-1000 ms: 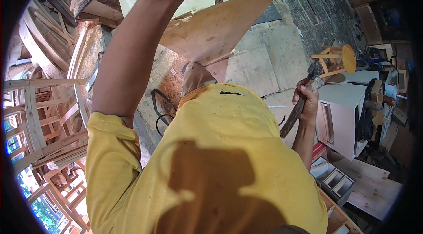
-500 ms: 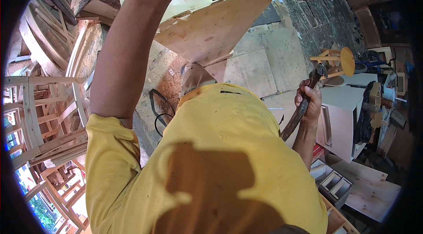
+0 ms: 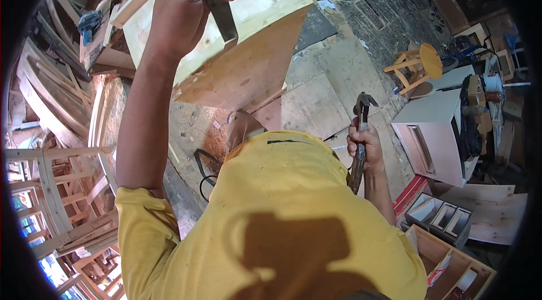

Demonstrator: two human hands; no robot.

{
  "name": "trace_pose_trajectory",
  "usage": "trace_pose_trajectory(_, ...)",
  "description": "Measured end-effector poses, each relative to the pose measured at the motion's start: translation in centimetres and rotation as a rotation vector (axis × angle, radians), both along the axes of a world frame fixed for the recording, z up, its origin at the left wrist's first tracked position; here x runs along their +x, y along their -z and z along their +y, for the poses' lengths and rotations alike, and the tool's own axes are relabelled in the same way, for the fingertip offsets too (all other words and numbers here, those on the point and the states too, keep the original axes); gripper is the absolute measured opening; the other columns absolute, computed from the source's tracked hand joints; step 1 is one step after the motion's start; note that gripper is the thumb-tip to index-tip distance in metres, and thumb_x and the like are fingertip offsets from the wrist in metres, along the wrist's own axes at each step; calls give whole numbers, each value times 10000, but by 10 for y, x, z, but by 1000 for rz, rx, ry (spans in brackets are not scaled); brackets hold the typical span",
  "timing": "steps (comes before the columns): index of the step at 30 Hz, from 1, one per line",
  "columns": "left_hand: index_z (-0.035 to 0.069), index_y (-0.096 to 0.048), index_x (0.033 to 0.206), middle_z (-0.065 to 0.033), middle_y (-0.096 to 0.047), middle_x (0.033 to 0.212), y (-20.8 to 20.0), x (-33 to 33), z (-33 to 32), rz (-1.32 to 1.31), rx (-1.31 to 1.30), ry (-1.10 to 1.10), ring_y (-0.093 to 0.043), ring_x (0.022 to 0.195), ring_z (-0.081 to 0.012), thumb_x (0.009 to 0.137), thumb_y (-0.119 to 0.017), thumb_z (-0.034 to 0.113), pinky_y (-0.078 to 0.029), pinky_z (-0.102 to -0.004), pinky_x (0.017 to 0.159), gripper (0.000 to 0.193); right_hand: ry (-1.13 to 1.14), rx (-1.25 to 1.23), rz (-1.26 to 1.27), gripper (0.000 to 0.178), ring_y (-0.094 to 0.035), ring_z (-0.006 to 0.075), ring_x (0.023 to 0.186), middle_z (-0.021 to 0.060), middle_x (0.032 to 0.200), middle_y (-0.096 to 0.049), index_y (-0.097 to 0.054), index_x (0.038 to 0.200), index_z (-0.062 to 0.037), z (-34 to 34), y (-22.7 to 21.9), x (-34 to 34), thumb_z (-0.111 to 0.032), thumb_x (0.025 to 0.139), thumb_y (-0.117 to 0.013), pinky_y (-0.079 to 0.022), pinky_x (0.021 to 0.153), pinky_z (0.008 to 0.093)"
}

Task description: Using a hammer and chisel to shape or trim a wooden structure.

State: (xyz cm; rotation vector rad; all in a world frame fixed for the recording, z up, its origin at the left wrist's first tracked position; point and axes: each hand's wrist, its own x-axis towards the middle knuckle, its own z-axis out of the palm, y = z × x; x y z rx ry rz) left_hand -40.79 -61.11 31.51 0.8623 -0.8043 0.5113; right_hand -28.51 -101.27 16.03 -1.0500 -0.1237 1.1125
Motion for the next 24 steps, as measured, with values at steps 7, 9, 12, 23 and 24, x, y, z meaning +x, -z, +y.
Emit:
trace_pose_trajectory(7, 73, -560, 969, -22, -513, 729, -53, 37, 0, 260, -163, 268, -468, 633, -141, 1019, -421, 443, -417, -288, 639, 399, 103, -69, -36, 327, -542, 149, 461, 65, 684, -514, -486, 1079, 11, 19, -34, 1, -53, 777, -593, -471, 382, 265)
trace_pose_trajectory(9, 88, -551, 921, -18, -507, 730, -71, 52, -2, 328, -150, 293, -442, 621, -133, 1008, -427, 471, -392, -272, 615, 412, 42, -251, -197, 327, -536, 146, 457, 57, 683, -518, -483, 1078, 17, 19, -28, 9, -47, 773, -582, -468, 384, 262)
trace_pose_trajectory(12, 106, -523, 864, -17, -494, 721, -87, 69, -10, 719, 135, -431, -412, 602, -115, 995, -420, 507, -341, -256, 557, 434, 212, -151, -223, 324, -525, 137, 450, 41, 668, -512, -481, 1069, 18, 30, -28, -7, -46, 766, -574, -458, 380, 262)
trace_pose_trajectory(23, 122, -482, 867, 3, -456, 658, -77, 166, -3, 1012, 167, -218, -383, 536, -116, 1022, -387, 437, -313, -263, 498, 364, 452, -291, -190, 234, -494, 116, 432, 20, 614, -493, -514, 1017, -31, 62, -37, -15, -79, 795, -570, -441, 375, 249)
trace_pose_trajectory(24, 120, -470, 855, 1, -451, 660, -72, 172, -3, 1032, 170, -192, -378, 533, -117, 1023, -382, 436, -302, -262, 491, 368, 454, -256, -166, 231, -492, 117, 431, 21, 613, -492, -516, 1014, -32, 63, -35, -8, -76, 794, -569, -440, 374, 249)
